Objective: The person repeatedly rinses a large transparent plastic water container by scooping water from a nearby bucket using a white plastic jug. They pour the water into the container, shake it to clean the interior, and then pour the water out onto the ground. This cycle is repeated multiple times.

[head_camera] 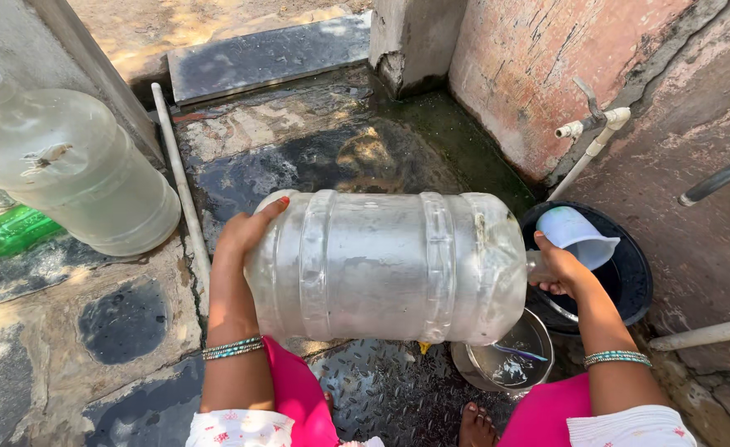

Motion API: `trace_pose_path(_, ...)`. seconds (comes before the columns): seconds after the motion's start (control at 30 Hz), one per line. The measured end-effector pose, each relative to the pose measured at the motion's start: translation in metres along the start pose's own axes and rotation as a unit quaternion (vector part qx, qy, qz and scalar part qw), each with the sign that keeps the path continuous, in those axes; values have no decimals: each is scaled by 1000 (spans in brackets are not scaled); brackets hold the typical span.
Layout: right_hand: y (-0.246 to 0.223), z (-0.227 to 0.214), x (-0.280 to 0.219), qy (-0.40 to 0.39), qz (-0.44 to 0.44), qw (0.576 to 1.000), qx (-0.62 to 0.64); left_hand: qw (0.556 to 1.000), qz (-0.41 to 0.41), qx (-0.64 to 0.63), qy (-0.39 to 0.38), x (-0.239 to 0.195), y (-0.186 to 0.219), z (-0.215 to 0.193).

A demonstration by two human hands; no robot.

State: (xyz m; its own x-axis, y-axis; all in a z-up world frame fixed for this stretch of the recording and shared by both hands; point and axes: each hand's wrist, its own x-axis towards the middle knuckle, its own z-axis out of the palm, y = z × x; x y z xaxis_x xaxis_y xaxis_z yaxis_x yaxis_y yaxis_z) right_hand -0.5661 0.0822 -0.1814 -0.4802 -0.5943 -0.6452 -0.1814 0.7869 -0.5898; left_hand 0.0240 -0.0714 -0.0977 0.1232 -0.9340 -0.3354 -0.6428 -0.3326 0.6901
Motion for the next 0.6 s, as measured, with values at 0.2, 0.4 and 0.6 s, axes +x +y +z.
trace_pose_path(0.2, -38, -30, -62, -31, -478, 804, 353, 755, 438, -485, -38, -66, 5, -60)
trace_pose_path(0.4, -98, -22, -120, -46, -549, 729, 407, 652, 608, -445, 87, -152, 54, -62)
trace_pose_path(0.6, -83, -30, -78, 8, -474, 799, 370, 646, 622, -432, 99, -166, 66, -56)
